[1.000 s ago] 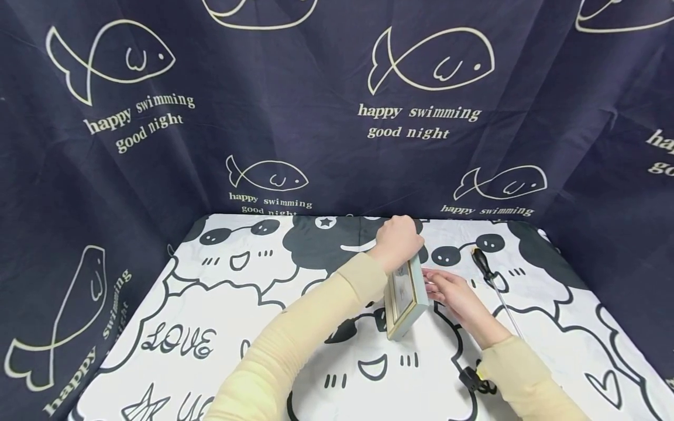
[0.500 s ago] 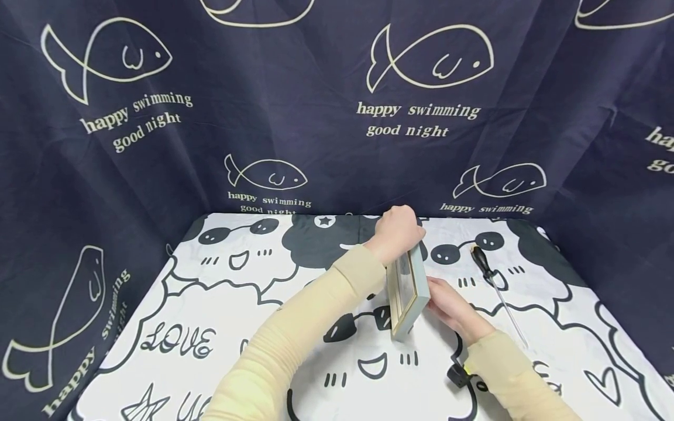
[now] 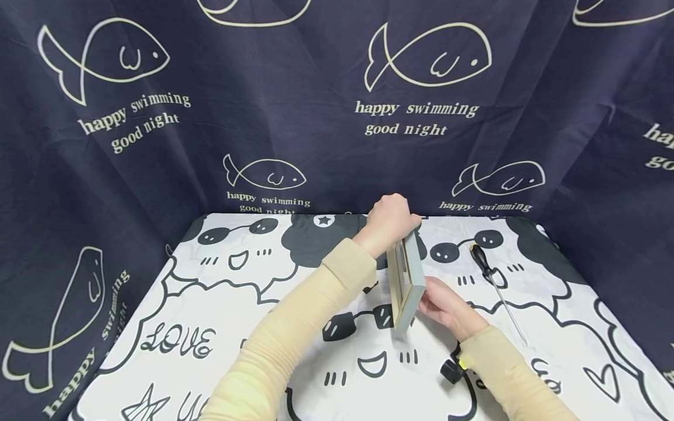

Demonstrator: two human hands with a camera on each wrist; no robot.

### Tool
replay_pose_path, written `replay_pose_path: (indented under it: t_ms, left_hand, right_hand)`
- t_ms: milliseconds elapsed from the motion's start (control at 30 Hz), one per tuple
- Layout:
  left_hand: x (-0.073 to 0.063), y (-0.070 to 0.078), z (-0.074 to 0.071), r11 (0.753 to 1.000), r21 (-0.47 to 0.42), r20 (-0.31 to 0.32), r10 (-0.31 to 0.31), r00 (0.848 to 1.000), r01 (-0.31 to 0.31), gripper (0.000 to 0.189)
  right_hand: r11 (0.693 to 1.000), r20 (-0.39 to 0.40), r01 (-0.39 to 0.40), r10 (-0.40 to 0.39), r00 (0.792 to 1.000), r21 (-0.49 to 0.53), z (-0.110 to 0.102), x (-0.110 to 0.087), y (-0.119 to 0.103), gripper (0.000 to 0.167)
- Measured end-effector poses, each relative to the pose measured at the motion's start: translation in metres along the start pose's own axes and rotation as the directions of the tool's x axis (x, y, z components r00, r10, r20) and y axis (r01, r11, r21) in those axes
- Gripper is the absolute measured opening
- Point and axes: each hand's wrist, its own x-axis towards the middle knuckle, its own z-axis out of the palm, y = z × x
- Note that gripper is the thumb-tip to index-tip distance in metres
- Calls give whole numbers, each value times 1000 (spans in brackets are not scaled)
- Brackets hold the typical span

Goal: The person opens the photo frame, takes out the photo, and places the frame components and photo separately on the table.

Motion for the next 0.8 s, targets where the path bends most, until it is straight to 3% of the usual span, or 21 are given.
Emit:
replay_pose_path:
  t_ms: [367,533,667,800]
  left_hand:
    - [-4,-9,-8,996,-59,16,-61,998,62,27]
    - [-6,-15,-12,993,-106,21,-41,999,43,29]
    - [-9,-20,-15,985,-168,44,-18,999,25,28]
    - [-12,-26,-18,975,-220,79,-20,997,37,29]
  right_hand:
    - [999,65,27,-25,998,-35,1,3,-5,29]
    - [997,61,39,-35,998,-62,-1,3,-8,16]
    - [995,57,50,-45,997,-88,-3,2,-10,30]
    - [993,40,54,-50,998,-102,-5,2,-12,23]
